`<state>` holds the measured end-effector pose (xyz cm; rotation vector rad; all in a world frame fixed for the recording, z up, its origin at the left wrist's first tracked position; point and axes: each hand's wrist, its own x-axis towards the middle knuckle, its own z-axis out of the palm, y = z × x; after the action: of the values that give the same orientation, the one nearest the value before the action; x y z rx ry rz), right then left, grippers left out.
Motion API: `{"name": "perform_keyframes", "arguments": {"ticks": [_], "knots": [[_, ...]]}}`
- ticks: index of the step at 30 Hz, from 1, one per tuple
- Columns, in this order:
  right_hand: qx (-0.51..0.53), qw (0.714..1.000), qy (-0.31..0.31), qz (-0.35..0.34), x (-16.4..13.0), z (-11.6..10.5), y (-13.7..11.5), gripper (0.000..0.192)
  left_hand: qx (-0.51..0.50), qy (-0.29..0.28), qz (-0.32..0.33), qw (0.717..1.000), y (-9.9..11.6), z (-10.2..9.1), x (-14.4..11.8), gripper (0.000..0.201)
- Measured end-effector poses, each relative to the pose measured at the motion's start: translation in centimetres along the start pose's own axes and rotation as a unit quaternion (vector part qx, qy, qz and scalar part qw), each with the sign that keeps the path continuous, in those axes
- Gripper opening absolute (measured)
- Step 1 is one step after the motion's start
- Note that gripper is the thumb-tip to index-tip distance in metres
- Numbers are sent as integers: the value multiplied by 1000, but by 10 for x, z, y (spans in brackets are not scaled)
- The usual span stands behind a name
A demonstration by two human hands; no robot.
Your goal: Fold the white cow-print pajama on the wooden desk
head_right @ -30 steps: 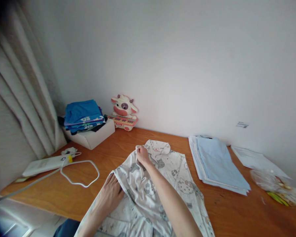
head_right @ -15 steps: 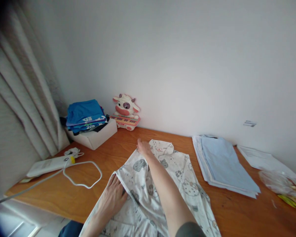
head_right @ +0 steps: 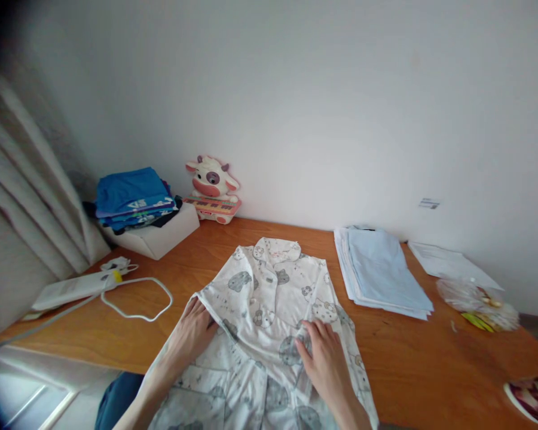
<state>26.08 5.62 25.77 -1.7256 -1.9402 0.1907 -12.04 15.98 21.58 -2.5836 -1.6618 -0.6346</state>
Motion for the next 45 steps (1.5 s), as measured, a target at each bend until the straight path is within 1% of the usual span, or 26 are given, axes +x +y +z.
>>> {"name": "perform_keyframes", "arguments": {"ticks": [1,3,5,6,9,11,14,16,18,19,21,23,25,26,28,30,31,32,35,36,37,39,40,41,43,45], "knots": [[-9,1000,5,12,-16,-2,12,29,-4,1,-2,1000,0,0,1,25],[-1,1000,3,22,-33,-5,23,23,-7,0,0,1000,-3,0,1,21],[32,999,4,20,-35,-8,19,10,-1,-4,14,1000,-6,3,0,18],[56,998,8,16,-34,-10,14,7,6,-4,22,1000,-8,5,-1,19],[162,986,21,36,-31,-17,3,8,36,1,36,999,-10,10,-3,23],[238,967,33,87,-34,-18,5,15,45,0,33,998,-7,10,-3,25],[307,934,63,173,-45,-15,18,37,17,-2,20,1000,1,2,2,29],[331,918,85,203,-53,-13,26,49,-26,3,14,1000,4,-7,5,29],[353,906,100,209,-60,-12,31,55,-79,-2,7,997,3,-18,3,25],[356,905,106,208,-63,-12,33,57,-104,-9,-4,995,1,-23,1,22],[332,914,111,204,-66,-10,34,58,-137,-16,-52,989,-4,-32,-6,24],[289,935,97,183,-65,-7,34,55,-148,4,-114,982,-5,-39,-10,32],[272,948,66,151,-61,-3,32,45,-155,35,-142,977,0,-41,-3,35],[277,949,49,140,-60,-1,31,39,-161,43,-134,977,5,-40,5,36],[297,944,29,141,-59,1,25,35,-165,37,-88,982,17,-32,31,38],[326,931,25,163,-62,0,16,35,-149,16,-36,988,25,-14,64,42],[353,918,29,176,-65,-1,10,37,-134,5,-24,991,26,-3,80,45],[394,898,36,191,-69,-1,4,40,-123,-4,-22,992,24,8,94,48],[532,812,62,233,-85,2,-14,54,-80,-32,-12,996,10,39,121,56],[544,800,74,241,-89,4,-18,56,-66,-40,-4,997,4,46,124,59],[530,806,87,248,-93,6,-21,57,-54,-46,6,997,-1,51,125,63],[464,840,110,258,-98,11,-22,55,-44,-50,19,998,-8,54,124,67],[435,852,123,265,-99,13,-22,55,-44,-51,23,997,-10,52,123,68],[421,854,136,272,-99,14,-20,55,-48,-50,26,997,-10,49,122,67],[428,843,164,283,-96,13,-22,56,-81,-37,21,996,-7,40,124,64],[445,836,175,270,-88,6,-34,53,-146,-4,-2,989,0,28,126,52]]}}
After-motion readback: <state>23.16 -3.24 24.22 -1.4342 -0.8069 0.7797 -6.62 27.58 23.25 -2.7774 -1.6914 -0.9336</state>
